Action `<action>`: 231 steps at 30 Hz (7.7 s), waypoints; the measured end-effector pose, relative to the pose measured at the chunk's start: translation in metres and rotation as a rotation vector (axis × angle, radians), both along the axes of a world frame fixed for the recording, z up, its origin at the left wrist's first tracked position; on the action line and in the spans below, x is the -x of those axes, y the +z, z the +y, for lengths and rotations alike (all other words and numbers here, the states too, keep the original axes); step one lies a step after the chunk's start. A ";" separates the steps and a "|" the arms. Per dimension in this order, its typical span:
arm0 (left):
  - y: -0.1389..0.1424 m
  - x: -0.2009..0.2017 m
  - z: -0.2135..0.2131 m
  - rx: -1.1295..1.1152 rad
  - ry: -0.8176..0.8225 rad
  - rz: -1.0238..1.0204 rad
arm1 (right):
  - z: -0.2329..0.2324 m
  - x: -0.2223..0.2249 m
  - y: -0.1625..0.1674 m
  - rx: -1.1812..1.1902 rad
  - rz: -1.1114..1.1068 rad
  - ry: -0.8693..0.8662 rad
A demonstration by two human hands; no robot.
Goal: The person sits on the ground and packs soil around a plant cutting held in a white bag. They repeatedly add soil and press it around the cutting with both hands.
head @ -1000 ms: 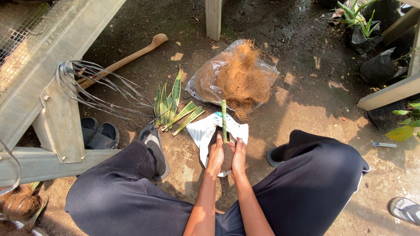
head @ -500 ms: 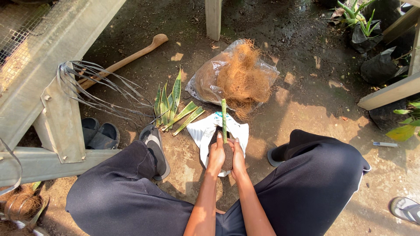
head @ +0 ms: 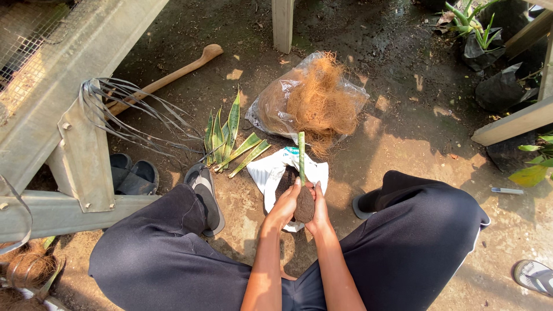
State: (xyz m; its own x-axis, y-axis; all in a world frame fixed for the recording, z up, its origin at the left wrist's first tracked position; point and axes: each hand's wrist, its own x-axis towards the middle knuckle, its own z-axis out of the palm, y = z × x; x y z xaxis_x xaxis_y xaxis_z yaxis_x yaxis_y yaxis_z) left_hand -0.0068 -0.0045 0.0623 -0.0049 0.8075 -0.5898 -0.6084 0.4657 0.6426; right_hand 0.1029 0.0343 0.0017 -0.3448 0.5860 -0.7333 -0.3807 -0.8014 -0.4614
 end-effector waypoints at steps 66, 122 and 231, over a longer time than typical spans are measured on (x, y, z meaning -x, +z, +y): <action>-0.006 -0.012 0.005 0.015 0.209 0.221 | -0.008 0.010 0.001 -0.523 -0.434 0.155; -0.003 -0.008 0.008 0.123 0.174 0.689 | -0.016 0.014 0.003 -0.196 -0.160 0.068; -0.047 -0.038 -0.025 0.357 -0.907 1.267 | -0.015 0.001 -0.017 0.118 0.086 -0.312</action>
State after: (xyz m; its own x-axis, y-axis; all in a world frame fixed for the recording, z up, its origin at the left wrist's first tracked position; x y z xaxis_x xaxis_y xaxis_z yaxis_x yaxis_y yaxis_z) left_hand 0.0309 -0.0296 0.0154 -0.2326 0.6437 -0.7291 0.7582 0.5895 0.2786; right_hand 0.1015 0.0197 -0.0152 -0.2256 0.5862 -0.7781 -0.6496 -0.6857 -0.3283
